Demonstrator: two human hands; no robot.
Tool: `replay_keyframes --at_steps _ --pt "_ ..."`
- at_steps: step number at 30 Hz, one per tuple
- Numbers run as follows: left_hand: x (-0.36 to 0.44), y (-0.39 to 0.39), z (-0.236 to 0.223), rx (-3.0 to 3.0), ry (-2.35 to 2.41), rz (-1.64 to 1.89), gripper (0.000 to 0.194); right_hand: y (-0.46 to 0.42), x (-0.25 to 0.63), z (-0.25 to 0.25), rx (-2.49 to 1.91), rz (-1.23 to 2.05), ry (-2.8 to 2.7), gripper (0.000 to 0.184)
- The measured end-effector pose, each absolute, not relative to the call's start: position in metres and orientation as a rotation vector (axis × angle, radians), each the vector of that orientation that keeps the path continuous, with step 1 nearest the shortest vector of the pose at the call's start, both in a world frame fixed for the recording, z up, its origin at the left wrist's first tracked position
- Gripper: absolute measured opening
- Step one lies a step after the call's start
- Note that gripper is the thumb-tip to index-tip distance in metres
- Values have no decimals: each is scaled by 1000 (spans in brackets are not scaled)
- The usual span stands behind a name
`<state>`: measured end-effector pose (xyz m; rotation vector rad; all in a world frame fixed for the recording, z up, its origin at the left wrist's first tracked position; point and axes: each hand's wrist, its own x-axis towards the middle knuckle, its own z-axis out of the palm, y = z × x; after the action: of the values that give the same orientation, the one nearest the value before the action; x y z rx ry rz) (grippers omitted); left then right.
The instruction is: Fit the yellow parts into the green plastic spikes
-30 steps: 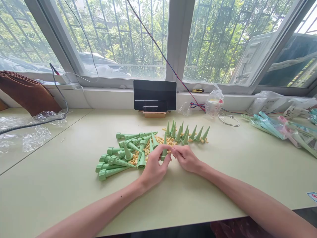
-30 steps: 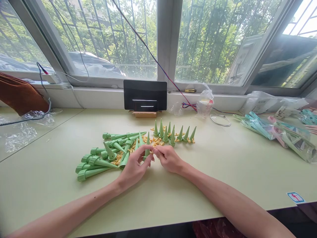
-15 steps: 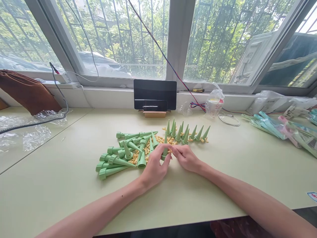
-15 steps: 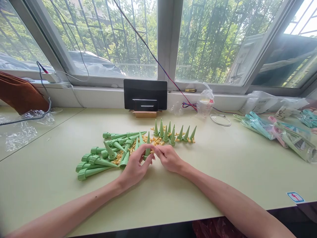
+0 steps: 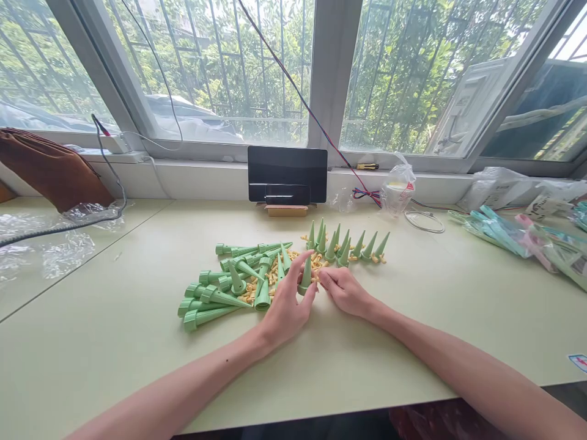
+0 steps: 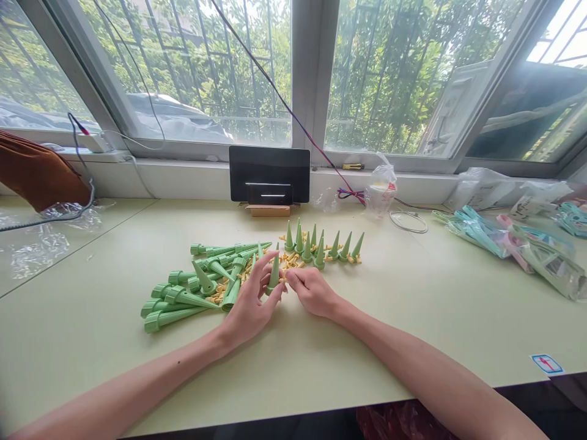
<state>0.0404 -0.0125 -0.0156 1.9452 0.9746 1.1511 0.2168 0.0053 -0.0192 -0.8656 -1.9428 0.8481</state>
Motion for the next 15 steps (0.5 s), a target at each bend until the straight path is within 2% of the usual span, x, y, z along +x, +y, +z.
replay_keyframes --at_steps 7,15 --pt "40 -14 -13 1895 975 1193 68 5 216 -19 -905 892 -1914 46" --pt "41 -11 -14 1941 1114 1163 62 4 214 -16 -934 983 -1857 51"
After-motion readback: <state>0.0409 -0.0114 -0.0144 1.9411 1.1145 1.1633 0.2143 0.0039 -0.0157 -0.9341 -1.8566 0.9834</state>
